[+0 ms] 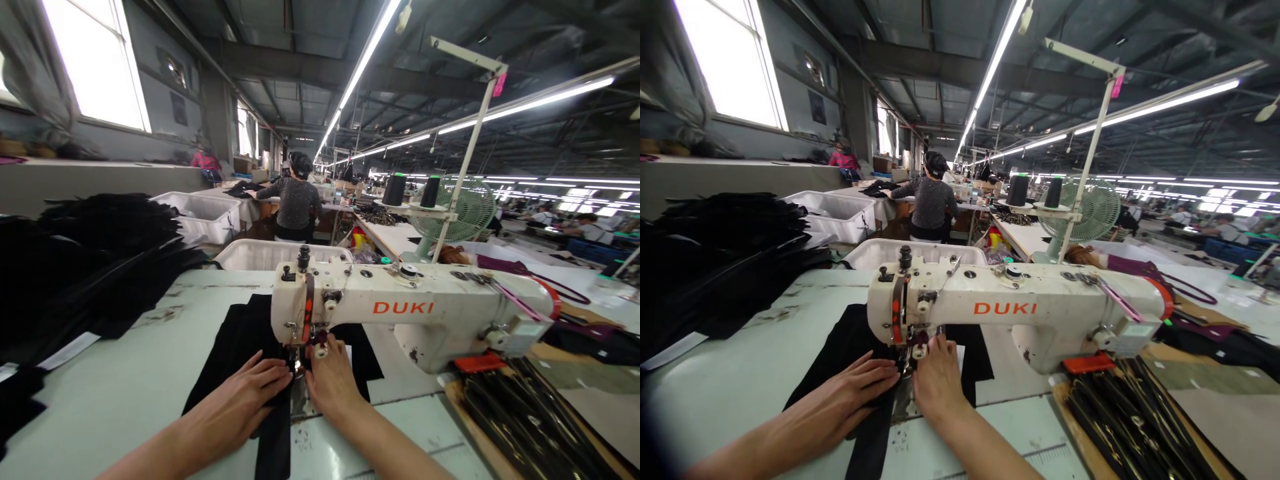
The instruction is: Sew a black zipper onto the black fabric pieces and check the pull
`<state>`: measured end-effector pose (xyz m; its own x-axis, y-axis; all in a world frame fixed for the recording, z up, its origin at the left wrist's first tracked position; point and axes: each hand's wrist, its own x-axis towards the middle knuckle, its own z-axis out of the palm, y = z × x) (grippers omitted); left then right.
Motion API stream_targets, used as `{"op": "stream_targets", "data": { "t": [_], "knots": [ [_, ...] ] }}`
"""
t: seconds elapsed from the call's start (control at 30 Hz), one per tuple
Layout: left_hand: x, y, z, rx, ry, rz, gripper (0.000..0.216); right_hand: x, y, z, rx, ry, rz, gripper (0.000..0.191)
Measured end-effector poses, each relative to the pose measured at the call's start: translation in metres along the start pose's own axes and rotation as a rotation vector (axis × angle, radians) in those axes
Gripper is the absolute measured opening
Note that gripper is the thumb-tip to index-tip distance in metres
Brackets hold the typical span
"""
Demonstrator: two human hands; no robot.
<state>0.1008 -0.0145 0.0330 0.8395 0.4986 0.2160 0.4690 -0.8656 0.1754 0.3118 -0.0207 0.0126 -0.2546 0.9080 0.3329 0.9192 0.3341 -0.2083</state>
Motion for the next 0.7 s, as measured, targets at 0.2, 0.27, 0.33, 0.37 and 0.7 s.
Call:
{"op": "stream_targets", "data": {
  "t": [0.2, 0.27, 0.33, 0.37, 0.7],
  "knots": [
    [-0.001, -0.002, 0.004, 0.001, -0.016, -0.001, 0.065, 0.012, 0.011, -0.006, -0.054, -0.104, -0.061, 0.02],
    [-0.001, 0.0, 0.003, 0.003, -0.018, -0.002, 0.061, 0.013, 0.015, -0.008, -0.067, -0.114, -0.078, 0.022],
    [-0.001, 0.0, 0.002, 0.005, -0.022, -0.007, 0.057, 0.013, 0.018, -0.008, -0.077, -0.119, -0.107, 0.028],
    [-0.002, 0.0, 0.002, 0.004, -0.024, -0.01, 0.056, 0.014, 0.018, -0.008, -0.082, -0.125, -0.125, 0.029],
    [-0.005, -0.023, 0.024, -0.032, -0.042, -0.004, 0.051, 0.025, 0.013, -0.003, -0.134, -0.156, -0.128, 0.019]
  ]
}}
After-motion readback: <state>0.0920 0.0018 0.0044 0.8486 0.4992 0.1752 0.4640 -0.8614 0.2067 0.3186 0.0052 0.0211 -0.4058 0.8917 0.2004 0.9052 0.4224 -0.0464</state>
